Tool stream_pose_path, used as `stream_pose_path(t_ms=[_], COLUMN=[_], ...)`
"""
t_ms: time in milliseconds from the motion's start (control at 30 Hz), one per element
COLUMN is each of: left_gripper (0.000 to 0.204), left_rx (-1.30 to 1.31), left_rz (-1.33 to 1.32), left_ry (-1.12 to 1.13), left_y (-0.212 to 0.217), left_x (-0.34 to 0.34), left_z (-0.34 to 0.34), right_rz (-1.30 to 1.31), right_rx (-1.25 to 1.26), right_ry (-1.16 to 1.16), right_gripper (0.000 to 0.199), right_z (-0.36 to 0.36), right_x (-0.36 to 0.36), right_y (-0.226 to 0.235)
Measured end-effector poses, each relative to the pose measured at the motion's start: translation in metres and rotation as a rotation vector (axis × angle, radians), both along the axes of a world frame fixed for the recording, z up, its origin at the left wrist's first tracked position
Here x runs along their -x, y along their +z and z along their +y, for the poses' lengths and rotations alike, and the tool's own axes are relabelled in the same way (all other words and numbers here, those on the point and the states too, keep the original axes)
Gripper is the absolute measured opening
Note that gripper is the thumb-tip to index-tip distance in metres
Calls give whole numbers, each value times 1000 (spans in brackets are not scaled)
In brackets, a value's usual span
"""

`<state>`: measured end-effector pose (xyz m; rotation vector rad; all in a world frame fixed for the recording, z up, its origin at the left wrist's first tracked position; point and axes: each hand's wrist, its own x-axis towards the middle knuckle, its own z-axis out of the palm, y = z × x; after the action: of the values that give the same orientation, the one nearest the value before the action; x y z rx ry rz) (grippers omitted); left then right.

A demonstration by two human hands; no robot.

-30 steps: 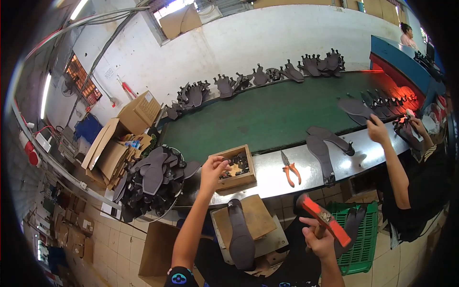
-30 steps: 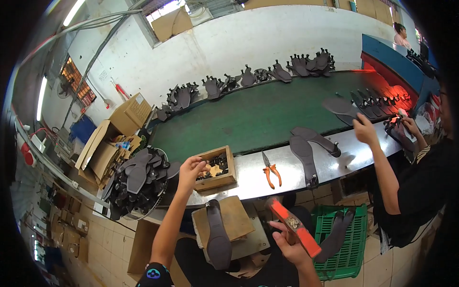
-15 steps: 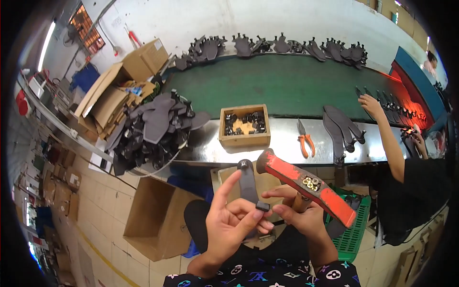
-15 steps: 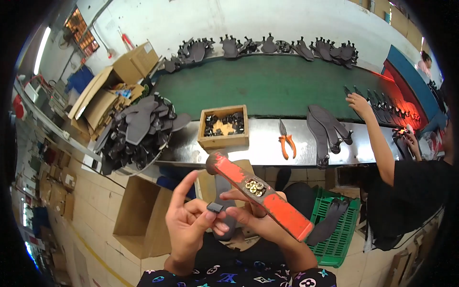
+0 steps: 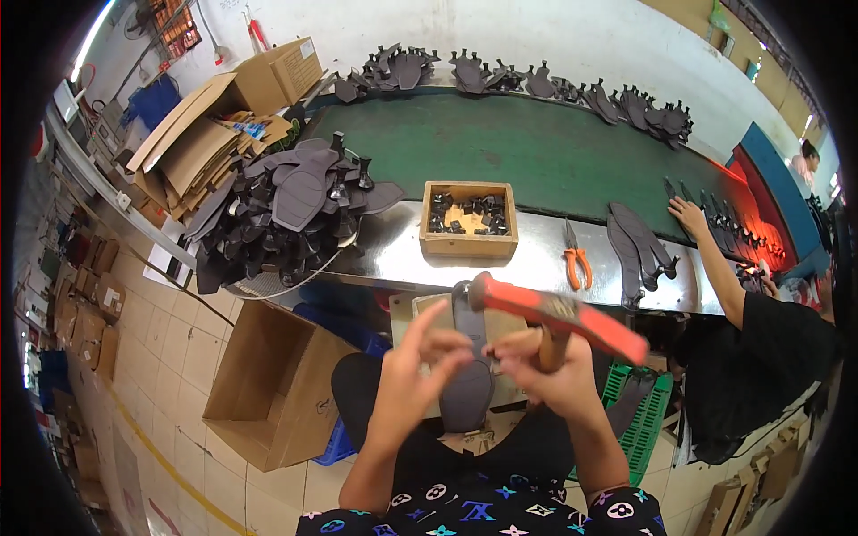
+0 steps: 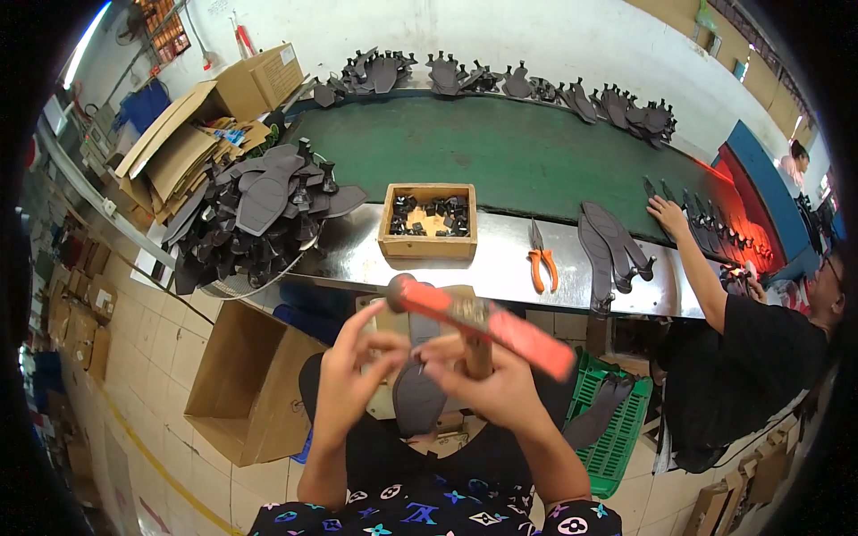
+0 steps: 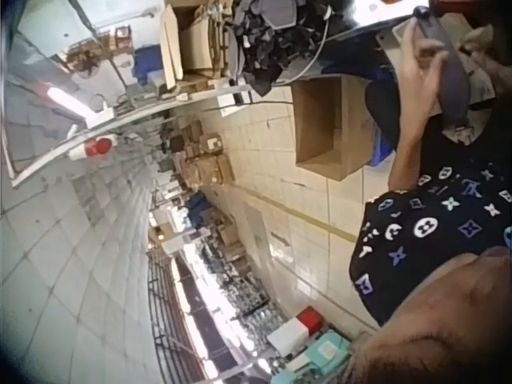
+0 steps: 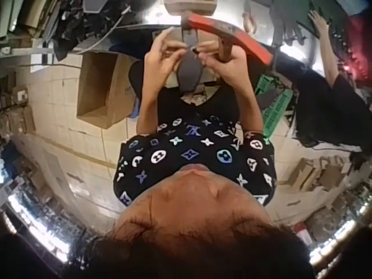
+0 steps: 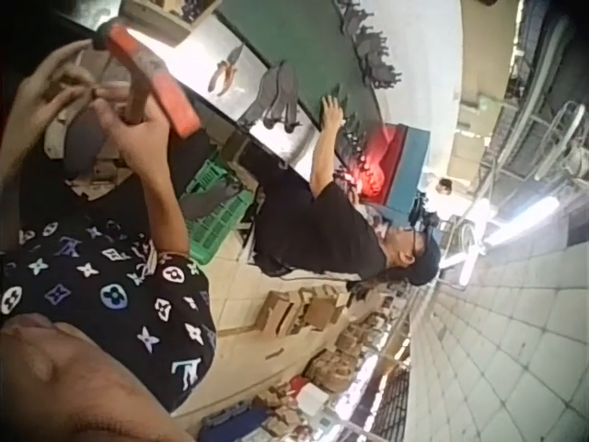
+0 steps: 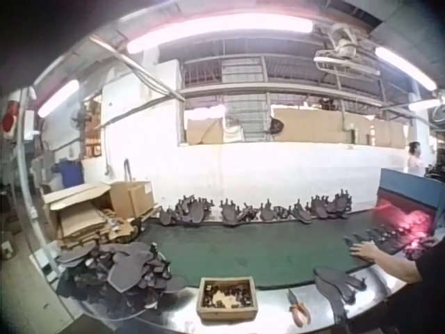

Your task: Assembling and hammering components of shoe soles at a workbench.

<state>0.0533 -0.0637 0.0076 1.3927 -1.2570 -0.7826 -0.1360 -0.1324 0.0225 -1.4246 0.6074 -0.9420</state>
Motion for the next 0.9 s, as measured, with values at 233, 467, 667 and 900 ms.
stream_pose_path(t_ms=[233, 467, 667, 900], left_gripper=[43, 24, 26, 29], left_rx=[124, 322, 285, 302], left_rz=[-279, -380, -338, -321], left_ry=[71, 104, 93, 72], left_y=[-100, -110, -113, -110], left_x=[-18, -21, -23, -24], left_z=[-94, -80, -75, -72], right_rz=[358, 525, 247, 543], right_rx=[117, 85, 131, 533], right_ry=[-58, -54, -13, -32], right_gripper=[22, 23, 22, 32], right_z=[-73, -77, -77, -66], right_x=[-34, -40, -45, -40], right_y=[-43, -69, -81, -66])
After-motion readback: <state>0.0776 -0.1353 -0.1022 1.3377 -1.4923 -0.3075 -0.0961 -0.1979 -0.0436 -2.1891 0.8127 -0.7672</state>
